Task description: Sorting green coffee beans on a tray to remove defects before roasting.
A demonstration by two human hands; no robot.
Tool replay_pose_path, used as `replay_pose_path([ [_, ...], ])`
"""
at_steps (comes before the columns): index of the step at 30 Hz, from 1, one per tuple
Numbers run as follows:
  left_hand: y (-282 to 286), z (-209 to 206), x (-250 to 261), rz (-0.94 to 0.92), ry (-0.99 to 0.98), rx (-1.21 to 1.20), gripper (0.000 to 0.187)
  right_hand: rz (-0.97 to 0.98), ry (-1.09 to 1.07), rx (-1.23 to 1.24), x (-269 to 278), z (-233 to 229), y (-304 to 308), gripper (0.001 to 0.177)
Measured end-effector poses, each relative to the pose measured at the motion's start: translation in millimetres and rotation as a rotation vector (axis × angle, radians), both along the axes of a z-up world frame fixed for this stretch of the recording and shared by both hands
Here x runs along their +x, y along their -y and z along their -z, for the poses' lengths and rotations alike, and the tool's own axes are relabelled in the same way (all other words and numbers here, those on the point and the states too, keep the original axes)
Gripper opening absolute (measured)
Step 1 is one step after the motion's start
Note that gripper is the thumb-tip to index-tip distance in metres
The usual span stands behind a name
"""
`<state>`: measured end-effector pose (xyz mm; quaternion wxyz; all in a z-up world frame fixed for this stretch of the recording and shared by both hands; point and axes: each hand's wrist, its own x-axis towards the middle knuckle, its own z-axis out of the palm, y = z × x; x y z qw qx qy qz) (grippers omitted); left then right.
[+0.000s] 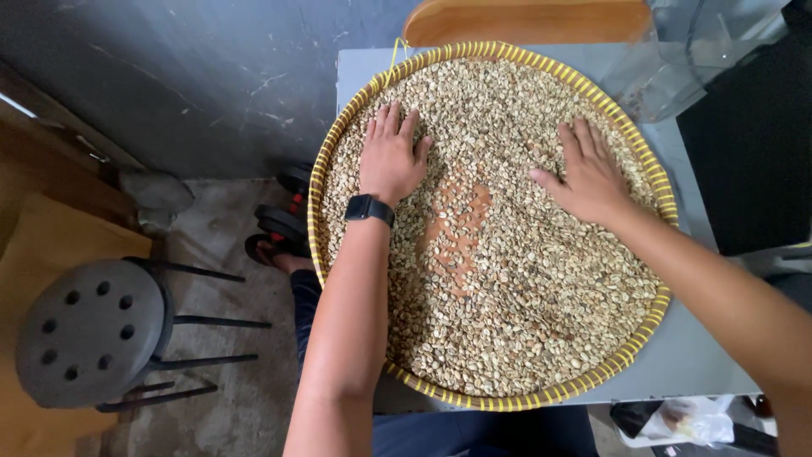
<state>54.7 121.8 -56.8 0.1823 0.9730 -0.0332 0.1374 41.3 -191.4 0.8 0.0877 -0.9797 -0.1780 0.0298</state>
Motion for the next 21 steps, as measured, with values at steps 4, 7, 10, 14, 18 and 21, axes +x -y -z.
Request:
replay_pose_path([
  [4, 0.6, -1.3, 0.3, 0.007, -0.019, -0.005, 0.057, 0.017, -0.038, 0.058, 8.1, -11.6, -38.8, 0.099],
  [7, 0.6, -2.6, 0.7, 0.004, -0.029, -0.003, 0.057, -0.152, 0.016, 0.065, 9.6, -16.9, -66.1, 0.089],
  [10, 0.5, -4.0, -0.5, 0.004, -0.063, -0.019, 0.056, -0.32, -0.009, 0.105, 0.1, -12.6, -90.0, 0.083],
  [14, 0.7, 2.8, 2.9, 0.008, -0.014, -0.006, 0.052, -0.594, 0.015, 0.054, -23.3, 16.2, -95.8, 0.085],
  [18, -0.1, 3.7, 3.0, 0.008, -0.003, -0.016, 0.052, -0.763, -0.047, -0.034, -67.5, 12.2, -85.0, 0.085],
  [21, 0.5, 1.5, 1.0, 0.011, -0.006, -0.02, 0.052, -0.834, -0.099, -0.015, -101.4, 3.9, -76.0, 0.09],
])
